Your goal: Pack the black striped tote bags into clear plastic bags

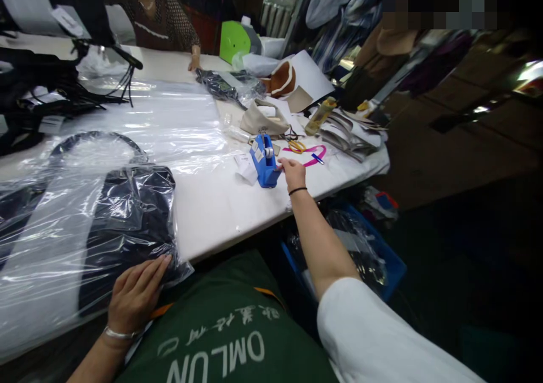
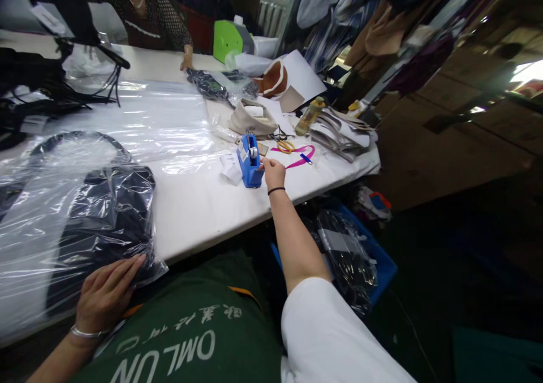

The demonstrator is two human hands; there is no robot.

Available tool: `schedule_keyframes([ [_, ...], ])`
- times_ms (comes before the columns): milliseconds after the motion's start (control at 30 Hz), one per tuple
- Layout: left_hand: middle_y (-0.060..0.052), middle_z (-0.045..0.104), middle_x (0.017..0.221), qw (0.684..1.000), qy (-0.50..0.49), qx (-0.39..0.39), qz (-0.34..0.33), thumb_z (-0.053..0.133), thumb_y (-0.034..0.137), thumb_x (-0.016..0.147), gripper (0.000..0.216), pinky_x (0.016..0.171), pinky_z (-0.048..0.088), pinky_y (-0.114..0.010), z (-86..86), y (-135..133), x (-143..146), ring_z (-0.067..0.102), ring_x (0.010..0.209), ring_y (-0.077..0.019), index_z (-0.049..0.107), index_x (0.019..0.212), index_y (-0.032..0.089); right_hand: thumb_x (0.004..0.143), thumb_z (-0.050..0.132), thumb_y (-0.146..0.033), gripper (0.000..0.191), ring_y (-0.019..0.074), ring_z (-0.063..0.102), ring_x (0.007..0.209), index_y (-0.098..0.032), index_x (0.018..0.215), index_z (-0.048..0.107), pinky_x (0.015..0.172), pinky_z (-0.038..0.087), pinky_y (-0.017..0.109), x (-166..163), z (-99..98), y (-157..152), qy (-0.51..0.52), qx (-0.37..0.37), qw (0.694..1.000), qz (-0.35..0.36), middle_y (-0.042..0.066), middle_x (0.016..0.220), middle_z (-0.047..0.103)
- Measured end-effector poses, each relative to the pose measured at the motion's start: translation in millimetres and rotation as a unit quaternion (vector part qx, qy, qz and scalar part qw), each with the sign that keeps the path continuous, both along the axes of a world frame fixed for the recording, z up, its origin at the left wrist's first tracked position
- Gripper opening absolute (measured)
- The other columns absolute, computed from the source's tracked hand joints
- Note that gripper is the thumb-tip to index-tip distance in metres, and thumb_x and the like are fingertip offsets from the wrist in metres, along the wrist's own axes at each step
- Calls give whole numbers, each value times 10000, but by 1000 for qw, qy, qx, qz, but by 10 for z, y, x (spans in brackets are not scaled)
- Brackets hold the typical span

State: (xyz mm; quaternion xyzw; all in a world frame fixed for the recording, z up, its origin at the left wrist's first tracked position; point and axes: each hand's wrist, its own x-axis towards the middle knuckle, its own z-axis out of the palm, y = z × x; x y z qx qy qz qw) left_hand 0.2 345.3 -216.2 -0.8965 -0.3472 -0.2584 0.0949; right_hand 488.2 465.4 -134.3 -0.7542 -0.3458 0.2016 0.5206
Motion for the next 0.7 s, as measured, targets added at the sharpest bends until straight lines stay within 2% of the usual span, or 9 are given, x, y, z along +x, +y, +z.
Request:
schedule_keyframes([
  [133, -47, 707, 1227, 1000, -9, -15, -2, 572, 131, 891, 663, 936, 388, -369, 19, 5, 18, 659, 996, -226, 392, 1520, 242, 763, 642, -472, 339, 142, 596, 701, -144, 843, 680, 736, 477, 278, 22, -342, -238, 38, 4, 999, -31, 19, 682, 660],
  [233, -54, 705, 1229, 999, -14, -41, 12, 548, 131, 905, 643, 960, 382, -372, 50, -23, 46, 656, 1029, -222, 396, 1516, 266, 704, 708, -479, 325, 142, 578, 622, -171, 764, 627, 695, 467, 286, 78, -540, -433, 37, -59, 997, -37, 3, 601, 626],
  [300, -60, 704, 1228, 998, -16, -60, 22, 532, 135, 918, 602, 973, 379, -369, 70, -56, 70, 651, 1053, -214, 430, 1495, 272, 706, 721, -485, 316, 153, 566, 615, -208, 680, 571, 694, 457, 298, 90, -573, -534, -4, -89, 996, -25, 11, 560, 599],
  [367, -64, 702, 1233, 996, -12, -80, 29, 517, 141, 930, 549, 980, 381, -363, 76, -82, 87, 643, 1078, -205, 477, 1462, 267, 745, 686, -546, 345, 171, 555, 607, -250, 667, 527, 670, 459, 309, 1, -531, -585, 9, -79, 996, 29, 9, 527, 562],
  [433, -67, 696, 1244, 994, -6, -99, 37, 503, 145, 938, 504, 988, 383, -361, 71, -93, 92, 630, 1107, -202, 518, 1429, 257, 752, 663, -618, 387, 174, 547, 588, -266, 686, 516, 638, 476, 308, -263, -442, -599, 94, -79, 982, 141, -9, 517, 530],
  [500, -72, 690, 1252, 992, -6, -115, 48, 492, 150, 943, 475, 997, 383, -363, 69, -99, 92, 618, 1130, -204, 548, 1404, 249, 690, 735, -616, 412, 157, 554, 571, -245, 711, 557, 620, 493, 297, -724, -345, -608, 190, -123, 937, 267, -20, 541, 539],
  [567, -76, 688, 1252, 990, -13, -127, 56, 487, 156, 945, 465, 1003, 382, -365, 79, -105, 94, 611, 1138, -206, 559, 1395, 251, 634, 810, -548, 414, 137, 573, 571, -199, 742, 617, 617, 496, 282, -1318, -286, -602, 241, -183, 873, 383, -8, 590, 593],
  [633, -78, 688, 1249, 990, -20, -131, 55, 487, 160, 946, 466, 1004, 382, -366, 95, -110, 98, 608, 1140, -207, 558, 1396, 256, 701, 764, -540, 392, 119, 573, 574, -175, 764, 636, 616, 479, 259, -1912, -289, -542, 232, -224, 798, 509, 3, 619, 628],
  [700, -79, 690, 1246, 991, -21, -123, 49, 491, 160, 946, 463, 1004, 381, -370, 105, -110, 101, 608, 1139, -212, 559, 1394, 253, 773, 708, -527, 365, 111, 555, 560, -172, 738, 631, 592, 438, 238, -2380, -337, -432, 139, -248, 762, 582, -4, 591, 618],
])
